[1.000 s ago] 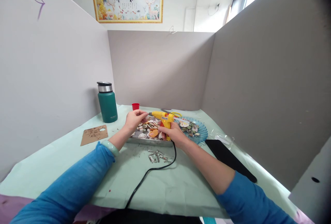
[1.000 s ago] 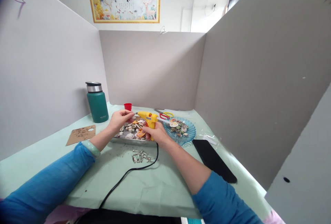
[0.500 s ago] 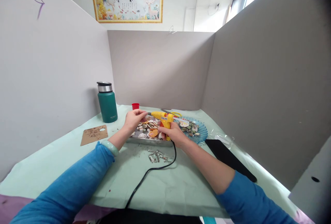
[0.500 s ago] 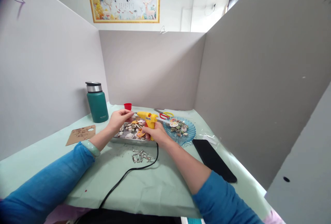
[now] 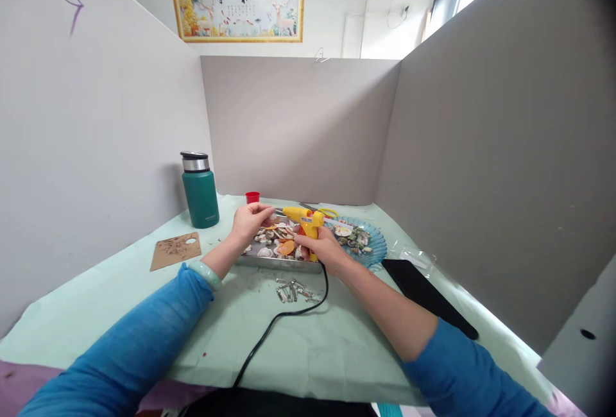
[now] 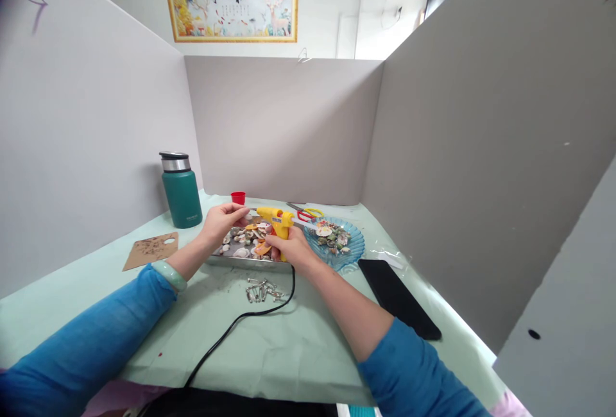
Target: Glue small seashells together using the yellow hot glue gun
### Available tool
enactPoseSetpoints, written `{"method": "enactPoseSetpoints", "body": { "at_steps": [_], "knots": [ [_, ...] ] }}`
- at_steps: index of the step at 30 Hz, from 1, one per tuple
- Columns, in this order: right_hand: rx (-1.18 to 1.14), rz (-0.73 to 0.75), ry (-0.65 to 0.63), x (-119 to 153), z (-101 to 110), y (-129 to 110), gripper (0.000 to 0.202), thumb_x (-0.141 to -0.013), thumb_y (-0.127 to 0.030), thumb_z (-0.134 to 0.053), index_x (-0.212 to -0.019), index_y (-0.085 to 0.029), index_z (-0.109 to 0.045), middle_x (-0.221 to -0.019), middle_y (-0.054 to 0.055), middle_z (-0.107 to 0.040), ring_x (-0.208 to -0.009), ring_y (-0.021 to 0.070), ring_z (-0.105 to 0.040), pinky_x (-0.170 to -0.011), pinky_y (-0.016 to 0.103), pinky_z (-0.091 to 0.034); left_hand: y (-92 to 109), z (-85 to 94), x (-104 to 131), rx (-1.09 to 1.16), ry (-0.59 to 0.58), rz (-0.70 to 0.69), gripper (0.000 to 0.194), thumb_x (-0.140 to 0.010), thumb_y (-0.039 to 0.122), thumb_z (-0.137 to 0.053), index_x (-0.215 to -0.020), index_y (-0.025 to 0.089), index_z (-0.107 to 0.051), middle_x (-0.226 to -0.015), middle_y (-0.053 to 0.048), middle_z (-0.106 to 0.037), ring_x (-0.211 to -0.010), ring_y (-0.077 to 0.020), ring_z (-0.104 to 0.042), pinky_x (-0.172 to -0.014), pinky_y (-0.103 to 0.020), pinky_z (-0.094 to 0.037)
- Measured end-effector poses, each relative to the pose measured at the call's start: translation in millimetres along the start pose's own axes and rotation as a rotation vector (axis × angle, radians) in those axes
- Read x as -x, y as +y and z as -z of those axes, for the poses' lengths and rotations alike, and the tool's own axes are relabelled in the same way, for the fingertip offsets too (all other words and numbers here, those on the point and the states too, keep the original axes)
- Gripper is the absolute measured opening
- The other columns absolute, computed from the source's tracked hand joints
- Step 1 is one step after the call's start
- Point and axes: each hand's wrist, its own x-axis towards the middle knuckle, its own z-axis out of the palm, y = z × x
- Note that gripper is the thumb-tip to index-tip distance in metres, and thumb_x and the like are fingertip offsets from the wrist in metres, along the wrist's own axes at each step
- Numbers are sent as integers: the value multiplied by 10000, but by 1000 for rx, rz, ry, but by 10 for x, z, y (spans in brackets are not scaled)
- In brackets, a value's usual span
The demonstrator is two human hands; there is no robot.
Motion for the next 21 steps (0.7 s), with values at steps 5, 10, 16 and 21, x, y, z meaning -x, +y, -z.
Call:
{"method": "enactPoseSetpoints", "body": {
  "at_steps": [5, 10, 16, 21],
  "knots": [
    [0, 1, -4, 0, -4, -6, 279, -692, -289, -681, -919, -171, -570, -535, -51, -578, -393, 72, -454, -413, 193, -372, 4, -1, 5, 5, -13, 8, 315, -576, 364, -784, -723, 112, -664, -536, -19, -637, -514, -127, -592, -571, -264, -510],
    [6, 9, -15, -6, -5, 9, 287, -698, -291, -679, -931, -165, -567, -533, -49, -578, -393, 71, -447, -417, 196, -377, 4, 1, 9, 12, -28, 19, 335, -571, 372, -791, -736, 109, -666, -540, -21, -642, -525, -132, -598, -570, -262, -511],
    [10, 3, -11, -4, -2, 7, 289, -693, -289, -680, -935, -168, -578, -528, -52, -574, -395, 73, -453, -422, 193, -377, 4, 1, 8, 5, -21, 14, 325, -578, 368, -789, -733, 109, -668, -535, -24, -643, -510, -129, -590, -567, -264, -509],
    [5, 6, -9, 4, -4, 4, 284, -697, -301, -678, -928, -176, -572, -537, -52, -577, -400, 75, -454, -421, 196, -378, 1, 2, 4, 20, -13, 20, 315, -573, 366, -791, -720, 118, -665, -539, -18, -640, -519, -132, -597, -570, -265, -511]
  ]
}}
